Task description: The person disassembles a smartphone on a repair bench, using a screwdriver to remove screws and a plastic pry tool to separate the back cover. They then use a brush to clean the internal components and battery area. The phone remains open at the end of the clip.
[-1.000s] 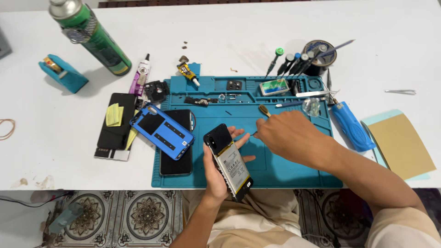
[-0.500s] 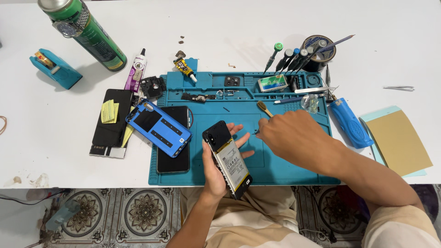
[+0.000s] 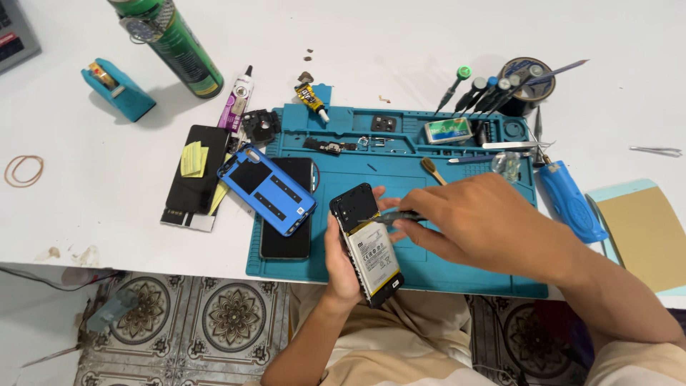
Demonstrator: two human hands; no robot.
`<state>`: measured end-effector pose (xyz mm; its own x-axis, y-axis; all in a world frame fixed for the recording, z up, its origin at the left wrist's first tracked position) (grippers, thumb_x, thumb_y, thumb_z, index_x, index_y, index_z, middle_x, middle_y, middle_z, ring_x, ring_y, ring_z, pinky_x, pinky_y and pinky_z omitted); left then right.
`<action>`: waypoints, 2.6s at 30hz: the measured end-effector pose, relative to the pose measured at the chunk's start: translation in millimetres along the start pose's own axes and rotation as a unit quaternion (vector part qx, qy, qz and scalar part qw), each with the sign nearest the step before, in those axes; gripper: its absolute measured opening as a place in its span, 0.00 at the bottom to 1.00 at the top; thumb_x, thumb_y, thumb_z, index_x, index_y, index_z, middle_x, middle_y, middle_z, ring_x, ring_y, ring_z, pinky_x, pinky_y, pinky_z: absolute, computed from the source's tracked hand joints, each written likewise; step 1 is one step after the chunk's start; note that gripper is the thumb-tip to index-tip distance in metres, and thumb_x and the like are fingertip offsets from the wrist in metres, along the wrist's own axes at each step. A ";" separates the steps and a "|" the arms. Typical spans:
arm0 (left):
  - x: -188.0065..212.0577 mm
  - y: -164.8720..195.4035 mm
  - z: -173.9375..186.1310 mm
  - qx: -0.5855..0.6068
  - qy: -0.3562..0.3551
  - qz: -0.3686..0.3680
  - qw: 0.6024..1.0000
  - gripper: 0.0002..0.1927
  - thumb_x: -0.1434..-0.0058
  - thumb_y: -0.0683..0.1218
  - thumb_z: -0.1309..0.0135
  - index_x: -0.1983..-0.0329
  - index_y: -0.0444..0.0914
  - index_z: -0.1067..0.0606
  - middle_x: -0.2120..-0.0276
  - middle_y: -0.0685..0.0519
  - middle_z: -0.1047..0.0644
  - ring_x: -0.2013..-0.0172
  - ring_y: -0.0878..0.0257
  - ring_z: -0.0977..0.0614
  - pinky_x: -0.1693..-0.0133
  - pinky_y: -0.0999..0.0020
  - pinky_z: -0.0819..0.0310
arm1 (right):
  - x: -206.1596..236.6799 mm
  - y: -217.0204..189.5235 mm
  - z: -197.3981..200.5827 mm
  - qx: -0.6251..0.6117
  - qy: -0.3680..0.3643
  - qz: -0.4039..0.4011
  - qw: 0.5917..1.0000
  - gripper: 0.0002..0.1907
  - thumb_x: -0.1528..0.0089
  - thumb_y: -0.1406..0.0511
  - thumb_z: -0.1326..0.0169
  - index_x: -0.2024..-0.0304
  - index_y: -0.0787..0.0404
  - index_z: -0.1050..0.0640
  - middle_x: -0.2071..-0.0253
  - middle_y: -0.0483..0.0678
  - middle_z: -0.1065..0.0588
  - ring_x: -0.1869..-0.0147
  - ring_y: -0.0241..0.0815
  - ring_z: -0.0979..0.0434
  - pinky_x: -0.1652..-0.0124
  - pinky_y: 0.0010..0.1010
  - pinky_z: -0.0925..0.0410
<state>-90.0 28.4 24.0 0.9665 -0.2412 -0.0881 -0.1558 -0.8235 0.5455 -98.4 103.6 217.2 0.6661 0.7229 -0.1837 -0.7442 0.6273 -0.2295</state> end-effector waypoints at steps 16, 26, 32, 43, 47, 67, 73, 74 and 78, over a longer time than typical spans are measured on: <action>4.0 21.3 9.9 0.096 0.056 -0.046 0.993 0.47 0.30 0.77 0.76 0.21 0.41 0.44 0.45 0.42 0.27 0.53 0.46 0.18 0.51 0.48 0.21 | -3.8 2.3 0.0 0.043 0.045 -0.019 0.998 0.13 0.41 0.58 0.38 0.67 0.62 0.21 0.83 0.49 0.24 0.82 0.50 0.25 0.82 0.42 0.37; 3.3 15.5 14.9 0.065 0.067 -0.029 0.995 0.48 0.32 0.77 0.77 0.22 0.41 0.42 0.46 0.44 0.26 0.54 0.47 0.18 0.51 0.49 0.22 | -10.8 4.6 -13.4 0.044 0.031 -0.017 0.998 0.13 0.41 0.57 0.38 0.67 0.61 0.19 0.86 0.50 0.26 0.83 0.52 0.26 0.83 0.42 0.37; 2.6 13.0 15.9 0.071 0.061 -0.037 0.995 0.48 0.31 0.76 0.76 0.22 0.40 0.43 0.46 0.43 0.27 0.53 0.47 0.18 0.50 0.48 0.22 | -7.7 4.7 -15.8 0.056 0.038 -0.015 0.998 0.14 0.41 0.56 0.39 0.68 0.61 0.20 0.85 0.49 0.26 0.83 0.52 0.26 0.84 0.42 0.37; -23.3 69.8 -56.5 -0.007 -0.114 -0.043 0.993 0.47 0.30 0.75 0.71 0.19 0.40 0.44 0.43 0.46 0.28 0.47 0.54 0.21 0.44 0.51 0.24 | 11.0 -2.7 40.4 0.084 0.148 -0.033 0.985 0.11 0.36 0.60 0.39 0.69 0.59 0.22 0.82 0.47 0.28 0.82 0.48 0.30 0.80 0.39 0.39; -74.7 70.9 -83.9 -0.093 -0.255 -0.006 0.962 0.46 0.30 0.76 0.70 0.25 0.40 0.40 0.48 0.46 0.27 0.50 0.55 0.20 0.49 0.52 0.22 | 28.4 7.3 64.4 0.135 0.208 -0.097 0.964 0.10 0.36 0.62 0.39 0.65 0.64 0.19 0.83 0.48 0.28 0.84 0.46 0.30 0.81 0.37 0.40; -116.3 65.1 -67.5 -0.146 -0.166 0.046 0.974 0.44 0.31 0.74 0.76 0.27 0.41 0.36 0.43 0.46 0.25 0.48 0.54 0.20 0.46 0.52 0.24 | 0.1 49.8 21.1 0.129 0.122 -0.127 0.976 0.19 0.37 0.55 0.41 0.56 0.63 0.25 0.85 0.47 0.27 0.84 0.49 0.28 0.83 0.42 0.38; -91.5 94.3 -91.3 -0.273 -0.106 0.029 0.956 0.46 0.34 0.75 0.71 0.26 0.41 0.37 0.42 0.47 0.25 0.49 0.55 0.20 0.46 0.53 0.24 | 7.4 28.1 54.5 0.115 0.172 -0.109 0.972 0.09 0.34 0.62 0.40 0.60 0.59 0.24 0.85 0.47 0.28 0.83 0.47 0.27 0.81 0.40 0.39; -79.5 93.0 -91.5 -0.258 -0.103 0.038 0.960 0.47 0.34 0.76 0.71 0.25 0.40 0.38 0.41 0.46 0.26 0.48 0.55 0.20 0.46 0.53 0.24 | 10.5 21.1 56.0 0.092 0.168 -0.080 0.978 0.09 0.34 0.62 0.41 0.58 0.59 0.24 0.82 0.47 0.27 0.81 0.46 0.26 0.80 0.38 0.38; -35.9 75.2 -80.6 -0.113 -0.085 0.065 0.988 0.49 0.34 0.77 0.70 0.23 0.40 0.40 0.39 0.46 0.28 0.46 0.54 0.22 0.44 0.53 0.26 | 23.7 5.8 48.5 0.066 0.121 -0.064 0.988 0.13 0.38 0.63 0.41 0.53 0.60 0.25 0.81 0.45 0.26 0.80 0.46 0.25 0.80 0.38 0.38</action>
<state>-120.0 16.5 135.3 0.8903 -0.4356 -0.1330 -0.2079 -0.6485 0.7323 -89.4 138.5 257.8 0.7357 0.5549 -0.3884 -0.6427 0.7530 -0.1414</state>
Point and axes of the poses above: each hand's wrist, its own x-axis away from the middle knuckle, its own z-axis out of the back of the hand, y = z × x, the point moved 10 cm from there along -x, towards the middle knuckle
